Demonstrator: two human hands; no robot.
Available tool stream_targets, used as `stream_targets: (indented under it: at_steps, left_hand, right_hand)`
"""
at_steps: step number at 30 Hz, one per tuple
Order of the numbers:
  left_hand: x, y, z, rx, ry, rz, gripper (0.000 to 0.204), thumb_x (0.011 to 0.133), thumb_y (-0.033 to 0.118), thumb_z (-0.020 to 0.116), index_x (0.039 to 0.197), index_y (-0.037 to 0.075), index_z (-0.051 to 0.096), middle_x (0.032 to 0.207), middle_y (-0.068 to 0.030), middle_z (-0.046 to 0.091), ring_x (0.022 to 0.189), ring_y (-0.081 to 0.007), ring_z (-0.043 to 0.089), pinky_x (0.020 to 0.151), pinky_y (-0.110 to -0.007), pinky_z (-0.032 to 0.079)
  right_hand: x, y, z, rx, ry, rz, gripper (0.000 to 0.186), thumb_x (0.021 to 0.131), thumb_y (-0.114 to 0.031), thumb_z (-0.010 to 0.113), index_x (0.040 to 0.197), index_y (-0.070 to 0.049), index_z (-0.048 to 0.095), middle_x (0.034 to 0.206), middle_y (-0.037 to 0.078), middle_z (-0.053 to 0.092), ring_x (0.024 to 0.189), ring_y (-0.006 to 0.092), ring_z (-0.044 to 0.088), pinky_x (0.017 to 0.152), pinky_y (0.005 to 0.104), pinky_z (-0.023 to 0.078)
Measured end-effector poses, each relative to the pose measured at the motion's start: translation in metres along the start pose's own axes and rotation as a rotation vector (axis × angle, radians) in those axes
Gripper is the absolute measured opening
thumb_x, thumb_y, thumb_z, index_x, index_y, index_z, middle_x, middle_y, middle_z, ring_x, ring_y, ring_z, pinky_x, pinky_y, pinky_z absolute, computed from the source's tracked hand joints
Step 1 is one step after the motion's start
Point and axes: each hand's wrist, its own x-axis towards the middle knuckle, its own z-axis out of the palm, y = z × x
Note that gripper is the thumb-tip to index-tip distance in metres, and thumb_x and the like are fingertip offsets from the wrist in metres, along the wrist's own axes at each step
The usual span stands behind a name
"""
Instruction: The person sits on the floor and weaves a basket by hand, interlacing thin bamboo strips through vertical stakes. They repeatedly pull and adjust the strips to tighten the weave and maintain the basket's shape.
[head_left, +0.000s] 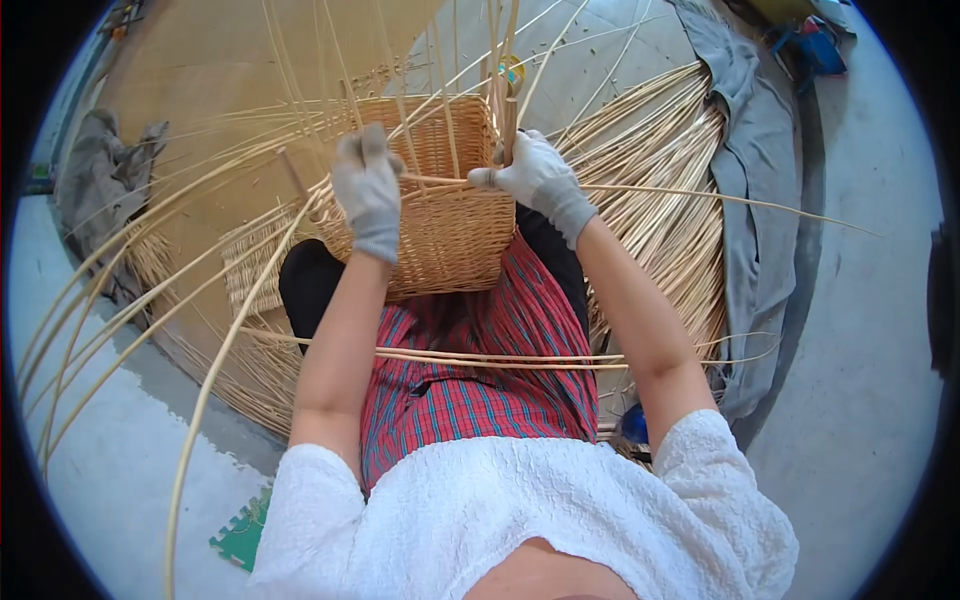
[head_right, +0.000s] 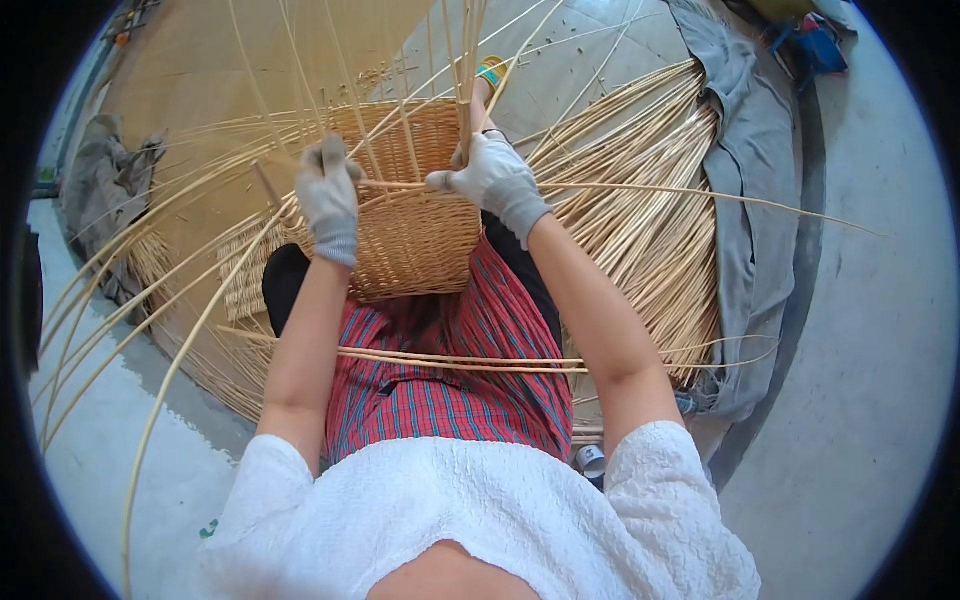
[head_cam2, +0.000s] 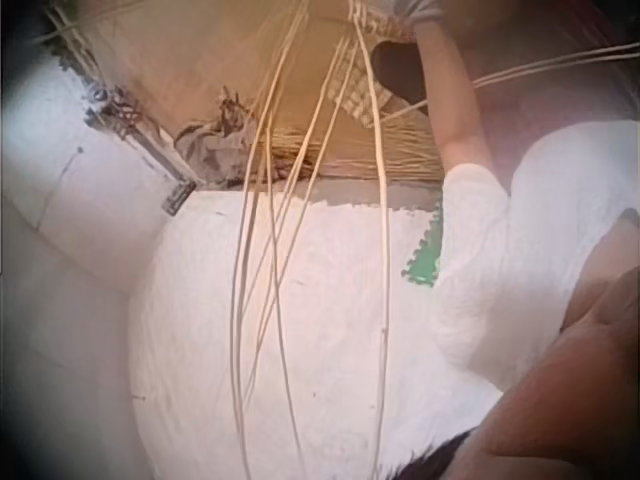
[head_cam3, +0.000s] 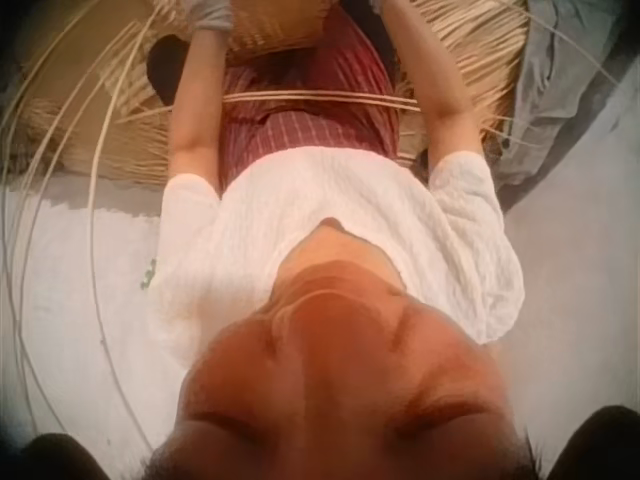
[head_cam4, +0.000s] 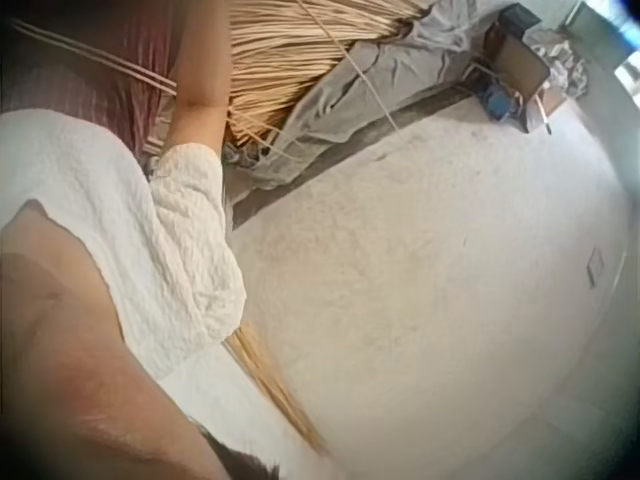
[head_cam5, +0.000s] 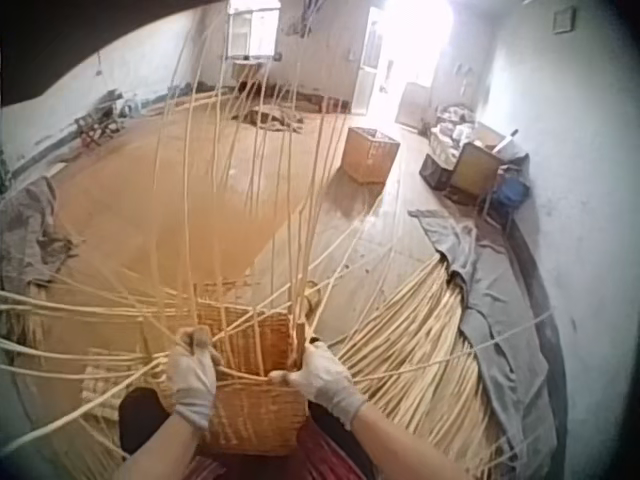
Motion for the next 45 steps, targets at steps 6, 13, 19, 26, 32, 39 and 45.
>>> stream_targets:
  at_steps: [6,13,19,26,32,39,45]
  left_hand:
    - [0.036,0.096,0.122,0.767,-0.436,0.533,0.060,0.089,0.053,0.072,0.126,0.007,0.065,0.119,-0.0264,0.068,0.107,-0.0397,0.069,0.089,-0.046,0.055]
    - [-0.083,0.073,0.012,0.298,-0.728,0.518,0.051,0.088,0.031,0.076,0.130,0.005,0.062,0.128,-0.0166,0.064,0.122,-0.0354,0.060,0.109,-0.042,0.045]
    - [-0.144,0.044,-0.161,0.766,-0.890,0.636,0.034,0.086,0.034,0.075,0.116,0.018,0.072,0.105,-0.0037,0.070,0.107,-0.0259,0.066,0.117,-0.049,0.036]
    - [-0.141,-0.002,-0.189,0.893,-0.822,0.268,0.017,0.090,0.033,0.069,0.097,0.019,0.077,0.085,-0.0013,0.072,0.091,-0.0250,0.068,0.102,-0.044,0.046]
    - [-0.123,0.020,-0.152,0.826,-0.629,0.332,0.015,0.089,0.026,0.070,0.094,0.012,0.074,0.082,-0.0069,0.071,0.089,-0.0276,0.068,0.083,-0.042,0.051]
    - [-0.109,-0.003,-0.168,0.908,-0.557,0.452,0.014,0.091,0.026,0.067,0.100,0.017,0.073,0.092,-0.0041,0.071,0.099,-0.0240,0.067,0.099,-0.047,0.046]
    - [-0.094,0.045,-0.221,0.916,-0.570,0.542,0.018,0.093,0.027,0.070,0.100,0.011,0.074,0.100,-0.0066,0.074,0.103,-0.0328,0.068,0.102,-0.047,0.048]
  right_hand:
    - [0.031,0.000,0.058,-0.084,0.455,0.038,0.054,0.084,-0.049,0.077,0.109,-0.002,0.066,0.113,0.019,0.067,0.106,0.0332,0.067,0.092,0.0423,0.052]
    - [0.042,-0.003,0.046,0.000,0.547,0.269,0.038,0.091,-0.042,0.069,0.109,-0.008,0.065,0.093,0.022,0.072,0.084,0.0425,0.070,0.073,0.0499,0.054]
    - [0.033,-0.007,0.050,0.278,0.471,0.072,0.052,0.088,-0.036,0.078,0.123,-0.001,0.063,0.120,0.022,0.067,0.107,0.0345,0.068,0.092,0.0428,0.054]
    - [-0.119,-0.069,0.083,0.707,0.019,-0.556,0.035,0.093,0.001,0.070,0.128,0.001,0.063,0.116,0.010,0.072,0.107,0.0187,0.068,0.094,0.0313,0.055]
    - [-0.174,-0.050,0.157,1.215,-0.619,0.127,0.030,0.105,-0.026,0.059,0.123,-0.002,0.063,0.091,0.003,0.068,0.081,0.0100,0.065,0.070,0.0257,0.054]
    - [-0.166,-0.057,0.146,-0.084,-0.006,-0.528,0.036,0.083,-0.027,0.078,0.115,-0.015,0.070,0.091,0.014,0.064,0.088,0.0314,0.067,0.074,0.0433,0.054]
    - [-0.142,-0.012,0.060,-0.071,0.397,-0.530,0.011,0.083,-0.013,0.076,0.094,-0.013,0.076,0.079,0.006,0.072,0.071,0.0256,0.068,0.067,0.0405,0.055]
